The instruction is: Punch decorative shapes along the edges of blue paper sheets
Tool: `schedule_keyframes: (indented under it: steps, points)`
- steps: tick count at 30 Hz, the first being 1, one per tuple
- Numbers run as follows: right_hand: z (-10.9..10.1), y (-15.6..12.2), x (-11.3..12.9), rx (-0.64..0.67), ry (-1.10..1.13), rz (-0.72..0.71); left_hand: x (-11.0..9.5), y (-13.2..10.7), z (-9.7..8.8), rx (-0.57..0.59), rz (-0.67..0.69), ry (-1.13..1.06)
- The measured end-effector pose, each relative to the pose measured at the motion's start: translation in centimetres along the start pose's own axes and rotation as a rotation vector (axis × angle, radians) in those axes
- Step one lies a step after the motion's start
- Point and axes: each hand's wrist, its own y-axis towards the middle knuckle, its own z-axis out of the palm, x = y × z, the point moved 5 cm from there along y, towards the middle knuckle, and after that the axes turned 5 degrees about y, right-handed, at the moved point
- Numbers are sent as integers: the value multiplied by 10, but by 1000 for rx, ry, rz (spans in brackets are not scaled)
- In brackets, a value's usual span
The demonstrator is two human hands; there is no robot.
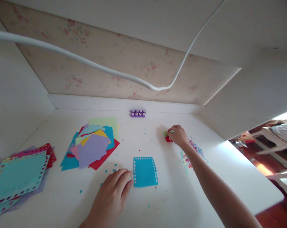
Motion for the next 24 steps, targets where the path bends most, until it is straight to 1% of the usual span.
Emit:
schedule_keyframes:
  steps: [3,5,7,9,11,14,18,21,24]
  points:
    - [0,0,-1,18,-48,7,-2,3,-4,-4,7,-2]
    - [-4,1,4,12,-73,3,-2,3,-3,25,23,6]
    - [-6,4,16,8,-80,-31,-3,1,0,76,43,14]
    - [-3,8,35,36,-61,-97,-3,-2,5,135,62,15]
    - [7,16,58,92,-28,-172,-5,-6,8,180,72,11]
    - [30,36,95,166,12,-255,-10,-10,11,215,93,13]
    - [58,71,135,204,35,-288,-20,-18,18,224,182,26]
    - [73,86,149,225,40,-271,-25,-26,25,211,251,24]
    - [82,87,150,234,48,-222,-28,-31,30,226,292,46]
